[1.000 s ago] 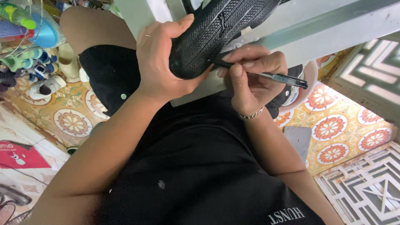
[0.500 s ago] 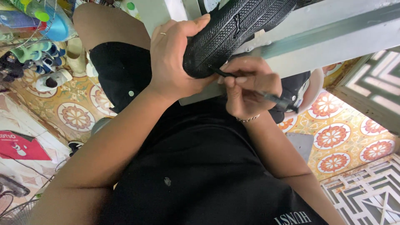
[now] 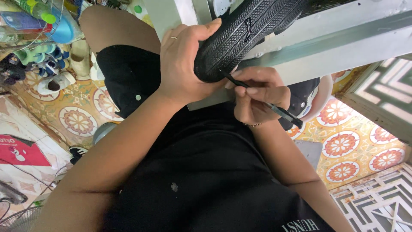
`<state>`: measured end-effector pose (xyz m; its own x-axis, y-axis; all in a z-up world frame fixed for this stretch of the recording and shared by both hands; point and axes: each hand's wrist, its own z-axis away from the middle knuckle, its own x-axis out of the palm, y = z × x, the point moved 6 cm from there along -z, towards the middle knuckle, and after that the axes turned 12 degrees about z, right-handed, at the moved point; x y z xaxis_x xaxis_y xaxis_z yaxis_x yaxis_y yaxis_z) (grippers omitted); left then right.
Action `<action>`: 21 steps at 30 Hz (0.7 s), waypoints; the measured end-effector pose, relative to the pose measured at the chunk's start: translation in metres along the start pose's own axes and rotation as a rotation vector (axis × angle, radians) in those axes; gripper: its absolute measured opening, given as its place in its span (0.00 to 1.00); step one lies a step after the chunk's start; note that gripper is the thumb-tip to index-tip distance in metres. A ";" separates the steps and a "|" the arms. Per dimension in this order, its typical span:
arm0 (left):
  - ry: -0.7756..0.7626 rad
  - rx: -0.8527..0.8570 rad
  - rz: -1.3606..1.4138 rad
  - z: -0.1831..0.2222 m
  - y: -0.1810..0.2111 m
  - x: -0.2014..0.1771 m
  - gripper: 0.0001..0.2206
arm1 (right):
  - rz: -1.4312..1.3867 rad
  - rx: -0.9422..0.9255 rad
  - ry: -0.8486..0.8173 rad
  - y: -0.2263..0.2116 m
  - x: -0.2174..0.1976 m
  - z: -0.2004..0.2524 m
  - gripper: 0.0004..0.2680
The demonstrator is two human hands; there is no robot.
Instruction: Repairing and cleaning shoes by scraping the sole and applying white liquid with a brush.
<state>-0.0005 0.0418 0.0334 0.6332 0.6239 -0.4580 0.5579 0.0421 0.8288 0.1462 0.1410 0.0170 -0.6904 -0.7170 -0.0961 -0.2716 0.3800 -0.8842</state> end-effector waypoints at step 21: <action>-0.001 -0.024 -0.016 -0.002 0.000 0.001 0.29 | 0.293 -0.027 0.588 0.020 -0.030 0.009 0.06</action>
<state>-0.0007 0.0437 0.0338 0.6244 0.6226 -0.4716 0.5549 0.0713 0.8288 0.1677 0.1652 -0.0017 -0.9876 -0.1457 -0.0588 -0.0280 0.5311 -0.8468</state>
